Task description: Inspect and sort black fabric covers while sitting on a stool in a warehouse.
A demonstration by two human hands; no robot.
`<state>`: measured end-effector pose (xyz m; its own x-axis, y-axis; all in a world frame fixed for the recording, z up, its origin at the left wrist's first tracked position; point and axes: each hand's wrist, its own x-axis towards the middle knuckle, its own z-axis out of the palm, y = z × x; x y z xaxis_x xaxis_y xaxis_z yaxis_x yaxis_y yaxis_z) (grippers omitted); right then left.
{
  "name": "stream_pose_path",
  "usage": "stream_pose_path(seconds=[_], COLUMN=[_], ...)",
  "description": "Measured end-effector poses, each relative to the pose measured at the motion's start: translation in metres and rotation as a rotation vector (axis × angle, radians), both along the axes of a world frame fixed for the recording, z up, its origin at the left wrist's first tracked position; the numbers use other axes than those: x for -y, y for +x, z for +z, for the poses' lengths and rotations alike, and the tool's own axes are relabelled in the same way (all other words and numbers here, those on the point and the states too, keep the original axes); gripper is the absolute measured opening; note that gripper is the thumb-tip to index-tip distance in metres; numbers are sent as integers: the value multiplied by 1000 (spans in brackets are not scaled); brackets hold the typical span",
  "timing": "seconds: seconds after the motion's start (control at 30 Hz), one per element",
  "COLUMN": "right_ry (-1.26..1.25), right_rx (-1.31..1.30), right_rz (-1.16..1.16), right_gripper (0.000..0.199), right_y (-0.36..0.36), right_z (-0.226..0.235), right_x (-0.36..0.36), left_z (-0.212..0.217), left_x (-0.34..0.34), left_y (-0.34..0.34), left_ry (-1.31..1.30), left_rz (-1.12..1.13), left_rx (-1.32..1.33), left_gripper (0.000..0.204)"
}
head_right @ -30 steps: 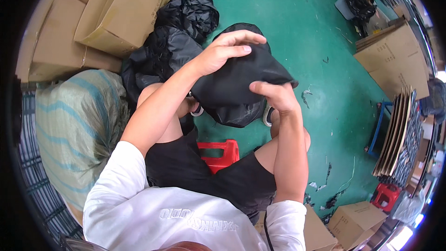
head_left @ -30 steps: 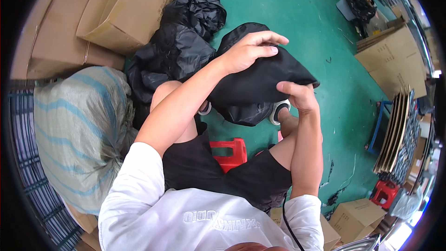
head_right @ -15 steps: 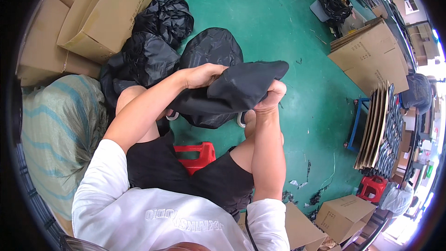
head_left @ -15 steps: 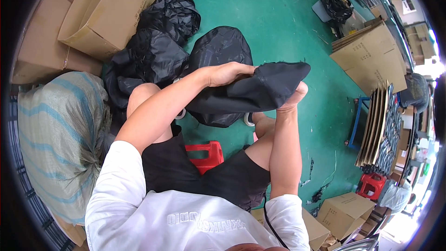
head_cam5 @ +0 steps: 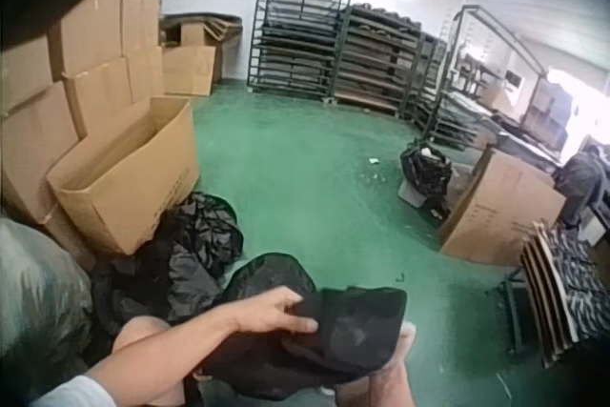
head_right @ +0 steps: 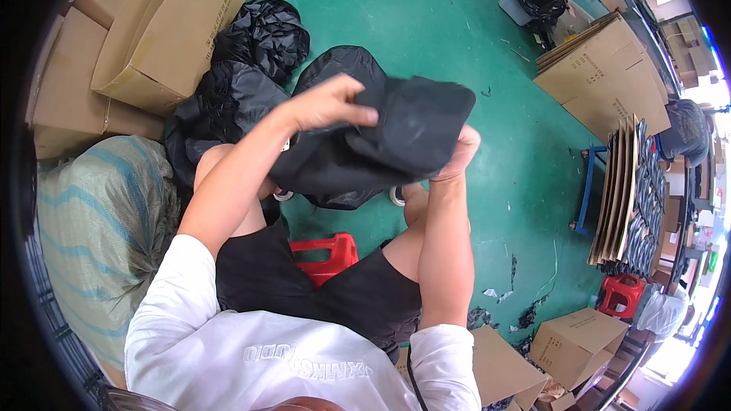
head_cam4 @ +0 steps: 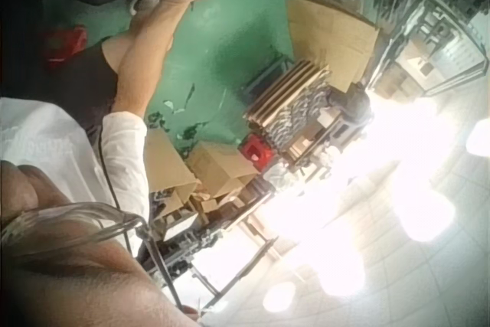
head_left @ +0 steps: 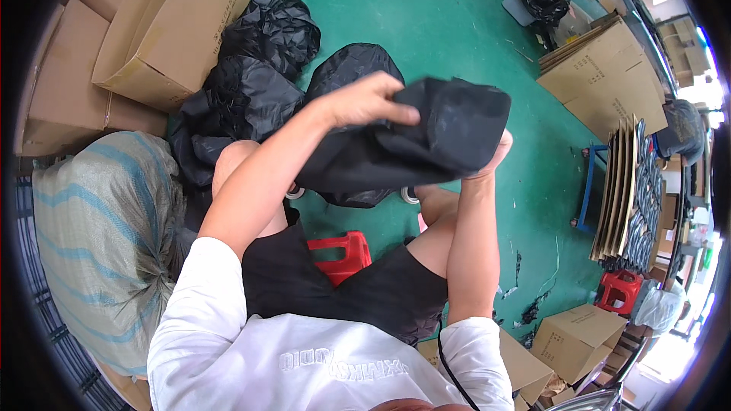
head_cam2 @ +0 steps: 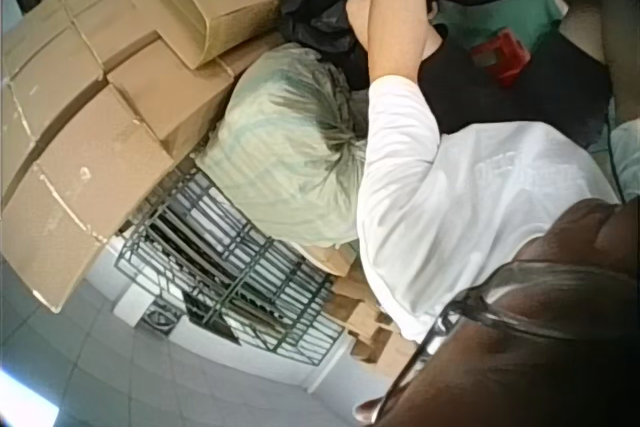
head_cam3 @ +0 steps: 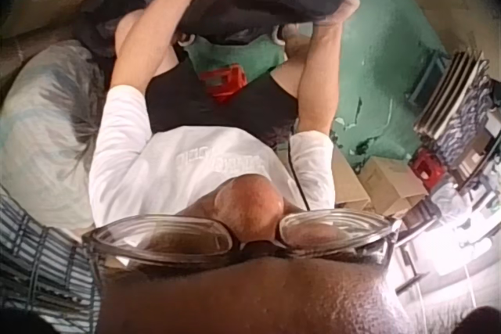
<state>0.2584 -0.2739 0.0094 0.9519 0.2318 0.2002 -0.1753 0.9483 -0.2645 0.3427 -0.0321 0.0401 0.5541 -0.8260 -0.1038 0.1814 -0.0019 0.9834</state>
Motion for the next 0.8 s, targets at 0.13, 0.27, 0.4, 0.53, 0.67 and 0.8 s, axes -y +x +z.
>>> stream_pose_path(seconds=[0.13, 0.27, 0.4, 0.53, 0.67, 0.8], right_ry=[-220, -385, -465, -407, -459, -665], right_rx=[-50, -69, -8, 26, 195, 134], right_rz=[-134, -186, -207, -226, -139, -313], right_gripper=[43, 31, 35, 39, 30, 28], right_y=[13, 19, 20, 14, 0, -15], right_z=[18, 31, 25, 22, 37, 84], right_x=[10, 0, 6, 9, 10, -4], left_z=[15, 12, 15, 21, 41, 80], left_x=[-33, -63, -63, -69, -81, -91], left_y=[24, 34, 28, 21, 1, -20], left_ry=[-295, -481, -506, -508, -516, -501], left_rz=[287, 292, 244, 142, 41, 105], left_rx=[-15, -119, -159, -167, -78, 38], left_gripper=[25, 22, 23, 26, 29, 27])
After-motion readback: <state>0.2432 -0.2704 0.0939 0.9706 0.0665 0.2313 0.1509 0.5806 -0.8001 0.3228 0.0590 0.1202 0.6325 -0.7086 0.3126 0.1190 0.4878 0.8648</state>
